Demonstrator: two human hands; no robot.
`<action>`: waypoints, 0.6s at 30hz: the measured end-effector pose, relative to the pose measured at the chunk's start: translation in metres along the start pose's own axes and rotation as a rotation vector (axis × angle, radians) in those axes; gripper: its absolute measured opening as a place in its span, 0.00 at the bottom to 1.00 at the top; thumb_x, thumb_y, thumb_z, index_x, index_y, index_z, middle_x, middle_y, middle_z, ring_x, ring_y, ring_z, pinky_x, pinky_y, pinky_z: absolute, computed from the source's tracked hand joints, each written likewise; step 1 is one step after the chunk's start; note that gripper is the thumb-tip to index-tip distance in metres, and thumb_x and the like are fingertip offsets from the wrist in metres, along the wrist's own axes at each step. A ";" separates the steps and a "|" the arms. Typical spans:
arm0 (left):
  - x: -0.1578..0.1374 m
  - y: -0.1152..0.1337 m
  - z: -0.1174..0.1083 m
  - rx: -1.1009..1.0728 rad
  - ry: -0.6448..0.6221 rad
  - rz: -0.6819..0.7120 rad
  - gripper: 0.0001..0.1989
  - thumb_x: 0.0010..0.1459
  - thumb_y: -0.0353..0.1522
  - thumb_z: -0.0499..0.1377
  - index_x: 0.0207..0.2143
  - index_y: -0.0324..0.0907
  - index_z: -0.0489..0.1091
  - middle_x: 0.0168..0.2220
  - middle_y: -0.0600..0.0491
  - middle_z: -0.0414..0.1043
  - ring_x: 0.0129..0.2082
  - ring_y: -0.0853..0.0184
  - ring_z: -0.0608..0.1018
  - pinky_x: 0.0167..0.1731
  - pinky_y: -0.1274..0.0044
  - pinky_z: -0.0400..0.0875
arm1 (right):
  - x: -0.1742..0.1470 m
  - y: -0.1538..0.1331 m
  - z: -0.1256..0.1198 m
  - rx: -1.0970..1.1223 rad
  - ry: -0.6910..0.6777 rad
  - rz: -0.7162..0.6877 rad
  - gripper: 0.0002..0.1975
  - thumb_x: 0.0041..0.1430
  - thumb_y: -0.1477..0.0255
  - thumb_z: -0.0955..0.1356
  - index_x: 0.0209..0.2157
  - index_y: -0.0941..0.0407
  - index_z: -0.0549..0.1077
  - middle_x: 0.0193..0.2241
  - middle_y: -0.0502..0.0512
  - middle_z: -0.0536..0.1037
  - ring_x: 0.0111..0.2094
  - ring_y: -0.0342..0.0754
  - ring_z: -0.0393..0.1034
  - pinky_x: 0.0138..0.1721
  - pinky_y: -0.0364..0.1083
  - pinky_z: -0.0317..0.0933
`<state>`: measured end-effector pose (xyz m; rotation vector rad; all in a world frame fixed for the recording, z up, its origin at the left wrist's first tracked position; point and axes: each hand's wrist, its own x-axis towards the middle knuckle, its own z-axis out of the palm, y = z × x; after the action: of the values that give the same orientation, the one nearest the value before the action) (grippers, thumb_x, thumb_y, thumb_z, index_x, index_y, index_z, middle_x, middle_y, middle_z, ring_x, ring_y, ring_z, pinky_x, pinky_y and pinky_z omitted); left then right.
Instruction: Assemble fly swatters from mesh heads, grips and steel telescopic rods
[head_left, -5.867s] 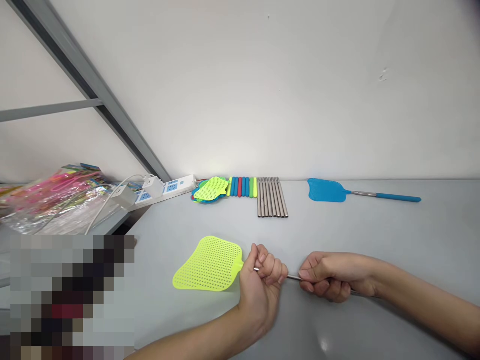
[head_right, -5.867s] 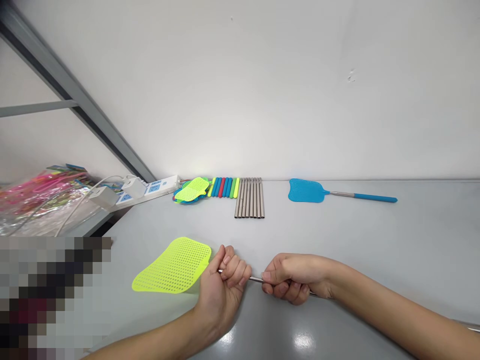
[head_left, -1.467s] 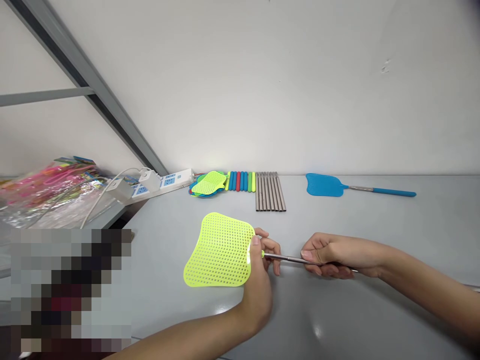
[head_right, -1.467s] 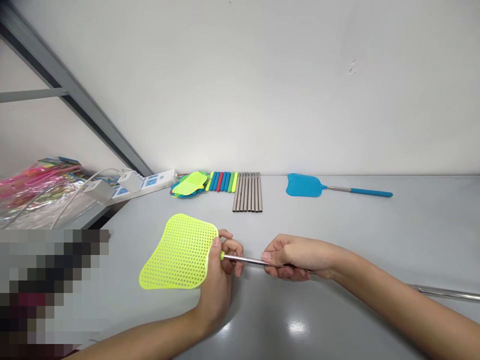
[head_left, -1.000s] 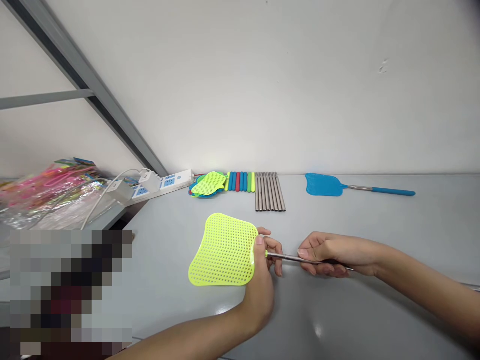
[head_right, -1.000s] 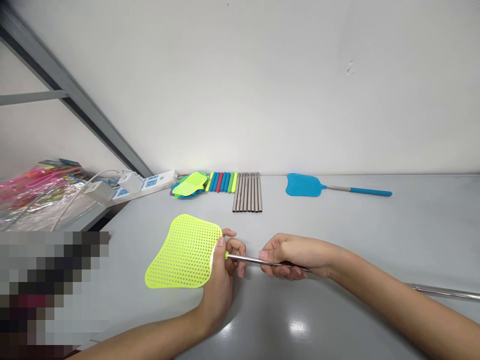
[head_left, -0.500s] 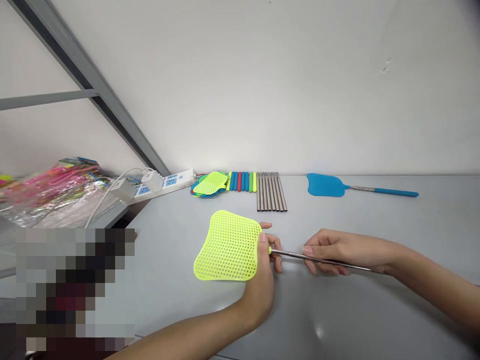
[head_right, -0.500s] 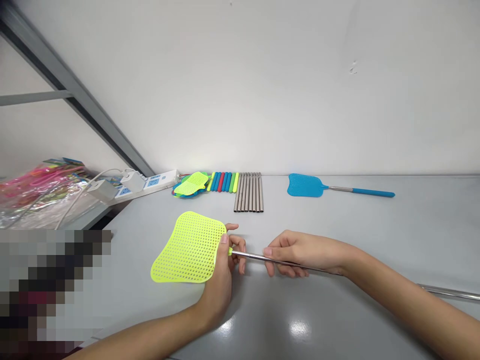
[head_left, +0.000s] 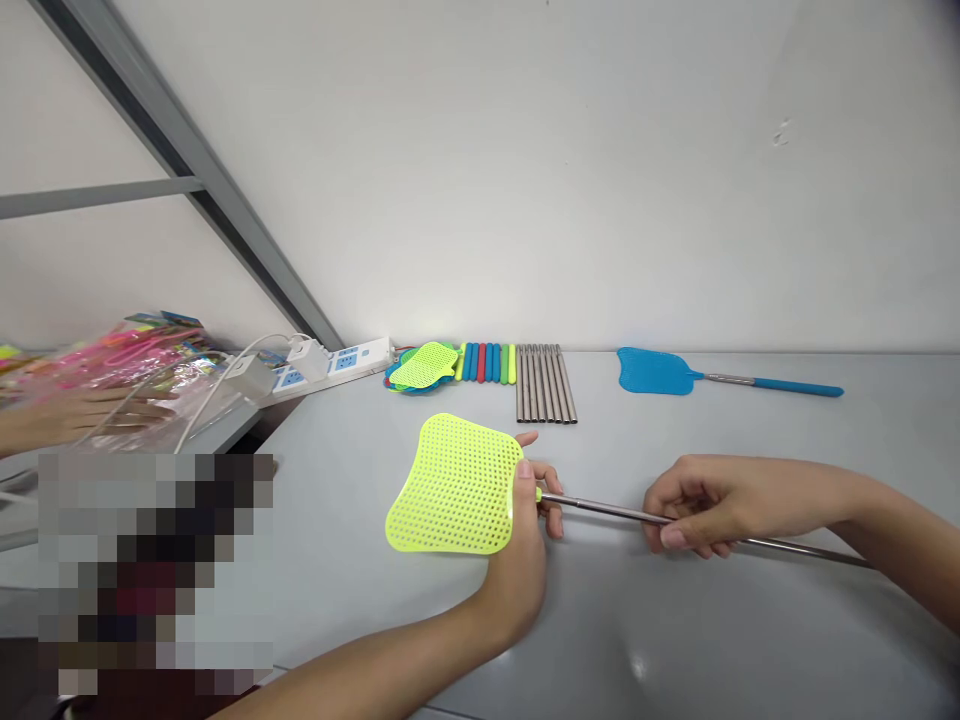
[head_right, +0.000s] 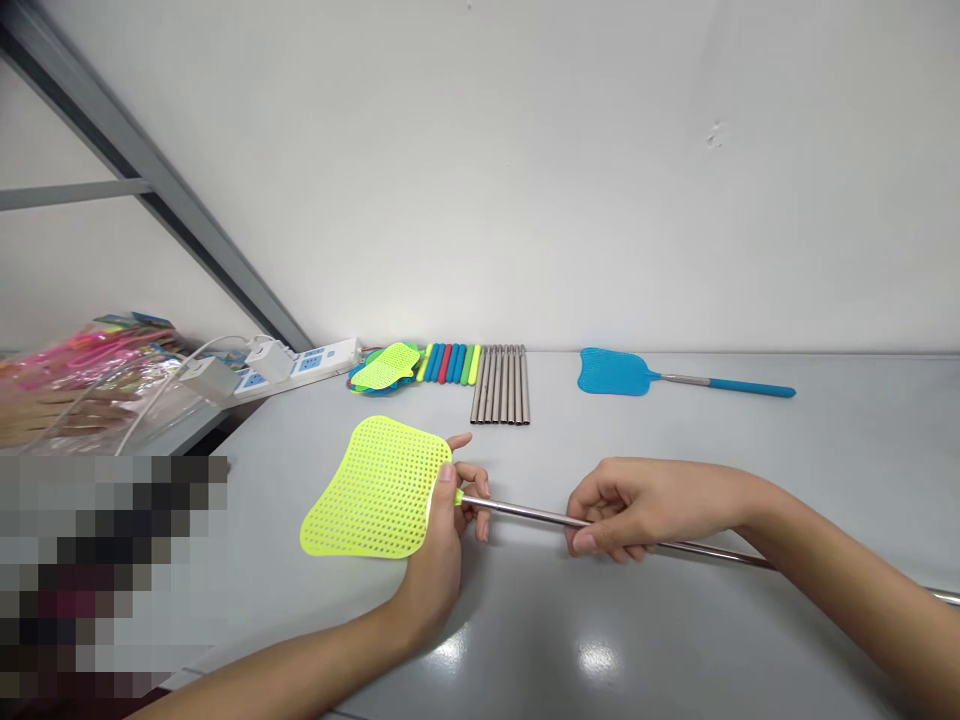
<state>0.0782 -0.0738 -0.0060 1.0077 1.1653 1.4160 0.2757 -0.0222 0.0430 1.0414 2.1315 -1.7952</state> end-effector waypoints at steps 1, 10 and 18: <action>0.000 0.000 0.000 -0.005 0.004 0.002 0.13 0.59 0.40 0.44 0.45 0.48 0.57 0.25 0.59 0.60 0.16 0.77 0.60 0.23 0.81 0.60 | -0.001 0.002 -0.001 -0.002 -0.011 0.010 0.17 0.53 0.59 0.63 0.32 0.60 0.70 0.21 0.49 0.66 0.21 0.38 0.59 0.23 0.38 0.54; 0.002 0.000 -0.002 -0.046 0.002 0.014 0.12 0.58 0.39 0.46 0.43 0.46 0.58 0.24 0.59 0.61 0.16 0.76 0.61 0.23 0.81 0.59 | 0.002 0.011 -0.004 0.007 -0.019 -0.012 0.18 0.54 0.60 0.62 0.31 0.61 0.72 0.19 0.50 0.66 0.20 0.39 0.60 0.22 0.39 0.54; 0.004 -0.004 -0.002 -0.061 0.006 0.017 0.11 0.58 0.39 0.46 0.42 0.46 0.59 0.24 0.59 0.61 0.16 0.76 0.61 0.22 0.81 0.59 | 0.003 0.008 -0.003 0.049 -0.029 -0.033 0.18 0.55 0.60 0.61 0.31 0.61 0.71 0.19 0.49 0.66 0.19 0.38 0.59 0.23 0.39 0.53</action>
<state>0.0760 -0.0705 -0.0100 0.9736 1.1139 1.4601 0.2795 -0.0182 0.0354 0.9907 2.1099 -1.8748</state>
